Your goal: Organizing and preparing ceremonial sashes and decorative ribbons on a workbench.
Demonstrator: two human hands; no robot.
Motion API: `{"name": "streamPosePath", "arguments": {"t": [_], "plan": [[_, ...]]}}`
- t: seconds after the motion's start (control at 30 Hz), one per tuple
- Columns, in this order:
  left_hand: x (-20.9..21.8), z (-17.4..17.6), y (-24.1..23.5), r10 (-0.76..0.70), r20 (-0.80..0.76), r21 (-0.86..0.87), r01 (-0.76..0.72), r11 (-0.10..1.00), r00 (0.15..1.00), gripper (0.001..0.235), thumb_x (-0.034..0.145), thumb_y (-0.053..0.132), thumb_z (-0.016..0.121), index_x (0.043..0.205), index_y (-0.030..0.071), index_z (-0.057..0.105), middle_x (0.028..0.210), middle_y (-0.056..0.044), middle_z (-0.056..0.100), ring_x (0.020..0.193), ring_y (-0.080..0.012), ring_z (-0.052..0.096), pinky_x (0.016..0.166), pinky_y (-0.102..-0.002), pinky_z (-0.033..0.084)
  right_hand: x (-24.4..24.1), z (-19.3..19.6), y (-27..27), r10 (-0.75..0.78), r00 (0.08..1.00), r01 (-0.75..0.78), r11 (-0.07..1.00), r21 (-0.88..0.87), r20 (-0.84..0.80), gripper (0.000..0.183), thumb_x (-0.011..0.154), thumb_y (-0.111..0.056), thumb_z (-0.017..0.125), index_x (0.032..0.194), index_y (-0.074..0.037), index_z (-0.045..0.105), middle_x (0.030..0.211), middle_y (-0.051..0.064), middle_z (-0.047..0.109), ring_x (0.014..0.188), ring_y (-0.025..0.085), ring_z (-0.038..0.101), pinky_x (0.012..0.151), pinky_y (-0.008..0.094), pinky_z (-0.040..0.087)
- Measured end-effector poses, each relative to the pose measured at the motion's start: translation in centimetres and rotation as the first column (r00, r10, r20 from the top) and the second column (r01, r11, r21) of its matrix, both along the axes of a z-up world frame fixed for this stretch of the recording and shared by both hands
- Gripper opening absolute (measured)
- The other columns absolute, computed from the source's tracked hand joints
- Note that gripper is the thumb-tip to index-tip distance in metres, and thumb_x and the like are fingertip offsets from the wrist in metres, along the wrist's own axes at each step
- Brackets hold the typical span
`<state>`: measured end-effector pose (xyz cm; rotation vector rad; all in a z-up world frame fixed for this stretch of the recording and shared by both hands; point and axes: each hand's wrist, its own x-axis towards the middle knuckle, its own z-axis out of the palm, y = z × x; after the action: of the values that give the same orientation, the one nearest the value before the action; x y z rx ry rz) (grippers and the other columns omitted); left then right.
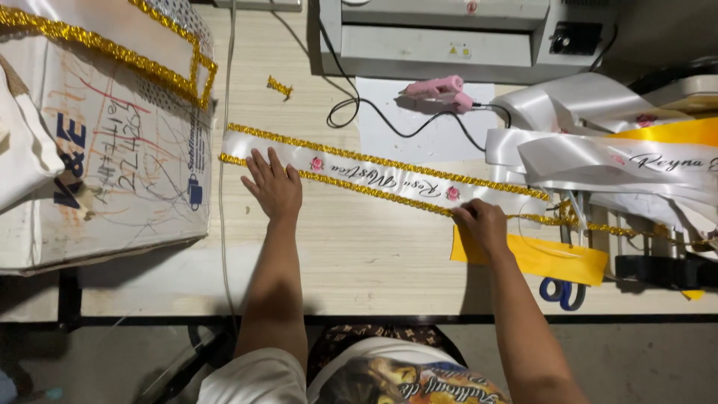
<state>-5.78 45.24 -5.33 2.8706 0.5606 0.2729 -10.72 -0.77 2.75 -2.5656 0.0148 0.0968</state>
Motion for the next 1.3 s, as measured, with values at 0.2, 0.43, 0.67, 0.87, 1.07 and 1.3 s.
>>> {"name": "streamPosePath", "arguments": {"t": [0.2, 0.43, 0.67, 0.87, 1.07, 1.3], "plan": [[0.2, 0.6, -0.1, 0.008, -0.02, -0.032, -0.008, 0.999, 1.0, 0.064, 0.104, 0.036, 0.051, 0.16, 0.009, 0.037, 0.169, -0.022, 0.021, 0.157, -0.0378, 0.015, 0.121, -0.066, 0.01, -0.6, -0.5, -3.8, -0.076, 0.997, 0.076, 0.996, -0.055, 0.008, 0.035, 0.083, -0.038, 0.084, 0.086, -0.004, 0.077, 0.081, 0.014, 0.076, 0.069, 0.03, 0.074, 0.068, 0.039, 0.059], [0.1, 1.1, -0.3, 0.021, -0.054, -0.056, -0.024, 0.998, 0.998, 0.064, 0.104, 0.038, 0.048, 0.161, 0.011, 0.037, 0.171, -0.02, 0.019, 0.158, -0.0365, 0.014, 0.122, -0.065, 0.009, -0.4, -1.1, -7.5, -0.144, 0.972, 0.123, 0.985, -0.123, -0.185, 0.042, 0.077, -0.046, 0.086, 0.091, -0.007, 0.078, 0.083, 0.014, 0.077, 0.072, 0.029, 0.075, 0.068, 0.04, 0.059], [0.6, 1.3, -0.3, 0.038, -0.094, -0.094, -0.047, 0.994, 0.995, 0.063, 0.106, 0.04, 0.044, 0.161, 0.012, 0.034, 0.17, -0.017, 0.016, 0.157, -0.0355, 0.012, 0.122, -0.064, 0.007, -0.2, -0.5, -9.0, -0.124, 0.969, 0.09, 0.982, -0.164, -0.212, 0.044, 0.078, -0.048, 0.085, 0.094, -0.007, 0.078, 0.083, 0.015, 0.077, 0.076, 0.031, 0.074, 0.071, 0.04, 0.057], [0.5, 0.7, -0.4, 0.017, -0.059, -0.077, -0.022, 0.997, 0.998, 0.064, 0.105, 0.041, 0.045, 0.161, 0.011, 0.035, 0.17, -0.018, 0.019, 0.157, -0.0363, 0.014, 0.122, -0.065, 0.008, -1.0, -0.1, -10.7, -0.212, 0.965, 0.183, 0.967, -0.179, -0.155, 0.048, 0.074, -0.051, 0.085, 0.094, -0.008, 0.079, 0.082, 0.016, 0.076, 0.074, 0.032, 0.074, 0.071, 0.041, 0.058], [0.5, 0.8, -0.3, 0.026, 0.002, -0.031, -0.026, 0.999, 1.0, 0.062, 0.105, 0.039, 0.049, 0.159, 0.01, 0.04, 0.17, -0.02, 0.025, 0.157, -0.037, 0.019, 0.119, -0.068, 0.014, 0.3, 1.3, -10.1, -0.164, 0.979, 0.126, 0.954, -0.273, -0.121, 0.045, 0.079, -0.051, 0.082, 0.094, -0.009, 0.08, 0.083, 0.015, 0.075, 0.075, 0.033, 0.073, 0.072, 0.042, 0.058], [0.4, 0.6, -0.3, 0.024, -0.029, -0.025, -0.024, 0.999, 0.999, 0.062, 0.106, 0.04, 0.047, 0.161, 0.011, 0.037, 0.17, -0.02, 0.021, 0.158, -0.0375, 0.016, 0.119, -0.068, 0.012, 3.3, 2.1, -1.1, 0.178, 0.965, -0.162, 0.982, -0.094, 0.195, 0.015, 0.087, -0.019, 0.078, 0.091, -0.005, 0.075, 0.09, 0.014, 0.069, 0.084, 0.032, 0.067, 0.075, 0.043, 0.054]]}}
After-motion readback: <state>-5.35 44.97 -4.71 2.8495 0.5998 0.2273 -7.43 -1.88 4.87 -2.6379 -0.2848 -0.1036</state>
